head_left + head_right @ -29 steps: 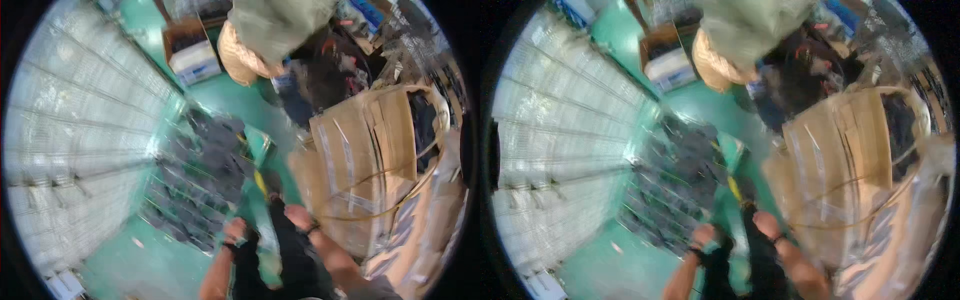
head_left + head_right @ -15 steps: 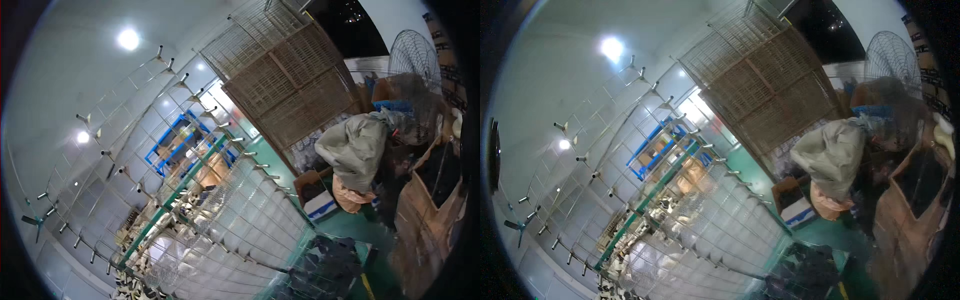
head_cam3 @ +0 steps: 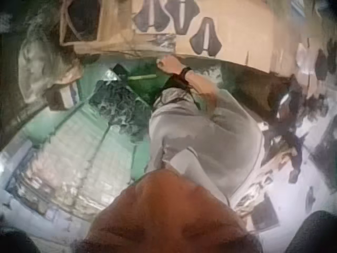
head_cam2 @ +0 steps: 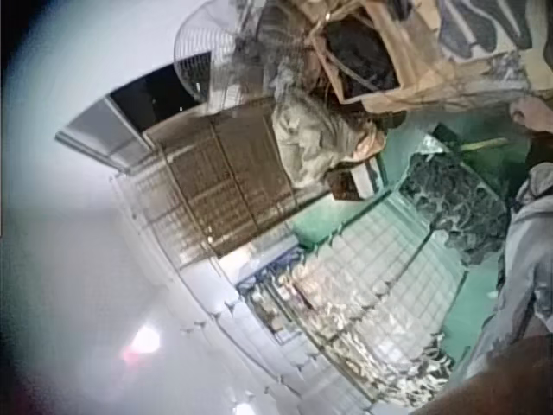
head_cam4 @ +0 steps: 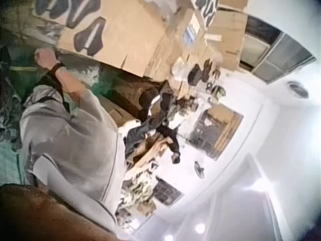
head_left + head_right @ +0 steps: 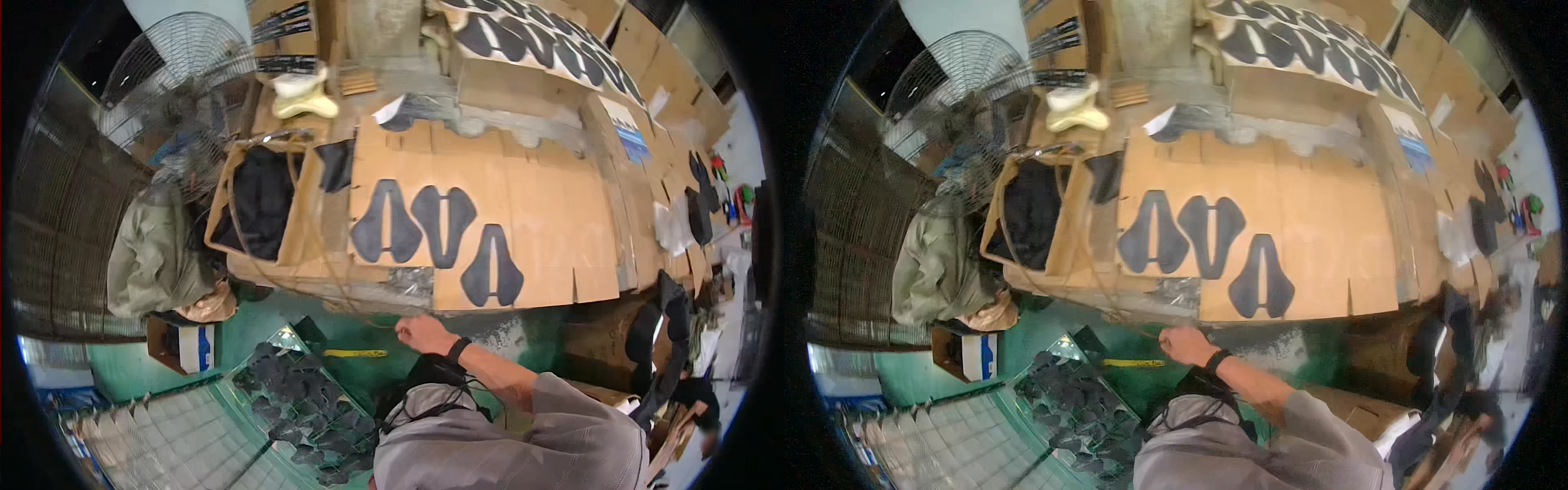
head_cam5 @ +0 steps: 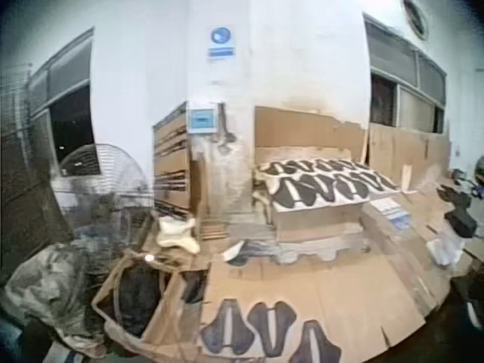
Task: The recorder is picking up black foam shoe components from a box and a table and arranging them onto a wire drying rack.
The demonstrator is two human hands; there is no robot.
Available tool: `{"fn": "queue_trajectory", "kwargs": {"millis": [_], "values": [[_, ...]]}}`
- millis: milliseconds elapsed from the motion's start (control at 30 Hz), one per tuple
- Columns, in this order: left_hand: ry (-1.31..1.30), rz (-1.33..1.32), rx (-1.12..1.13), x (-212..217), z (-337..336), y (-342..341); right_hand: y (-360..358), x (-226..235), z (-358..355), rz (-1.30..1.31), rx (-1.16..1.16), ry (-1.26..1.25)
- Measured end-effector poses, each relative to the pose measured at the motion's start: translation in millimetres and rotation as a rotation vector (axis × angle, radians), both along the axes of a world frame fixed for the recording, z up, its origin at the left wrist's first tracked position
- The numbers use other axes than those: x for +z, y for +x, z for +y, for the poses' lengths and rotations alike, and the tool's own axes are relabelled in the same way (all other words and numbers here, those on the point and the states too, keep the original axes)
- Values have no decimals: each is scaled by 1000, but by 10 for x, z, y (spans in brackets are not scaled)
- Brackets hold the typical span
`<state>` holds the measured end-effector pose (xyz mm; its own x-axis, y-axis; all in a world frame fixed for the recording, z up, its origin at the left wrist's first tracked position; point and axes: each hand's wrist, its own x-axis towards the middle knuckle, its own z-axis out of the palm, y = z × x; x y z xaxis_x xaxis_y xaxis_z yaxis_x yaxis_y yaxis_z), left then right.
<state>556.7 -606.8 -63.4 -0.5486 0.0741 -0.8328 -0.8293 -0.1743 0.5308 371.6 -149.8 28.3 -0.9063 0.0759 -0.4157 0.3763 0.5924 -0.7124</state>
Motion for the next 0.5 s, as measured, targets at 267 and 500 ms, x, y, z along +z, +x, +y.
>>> {"fn": "queue_trajectory", "kwargs": {"millis": [267,500], "values": [[-180,-291,247,175,-529,-720,406,-183,2408,317,-742,789],[-455,7,-30,626,140,-1565,494,-250,2854,237,-645,914]]}}
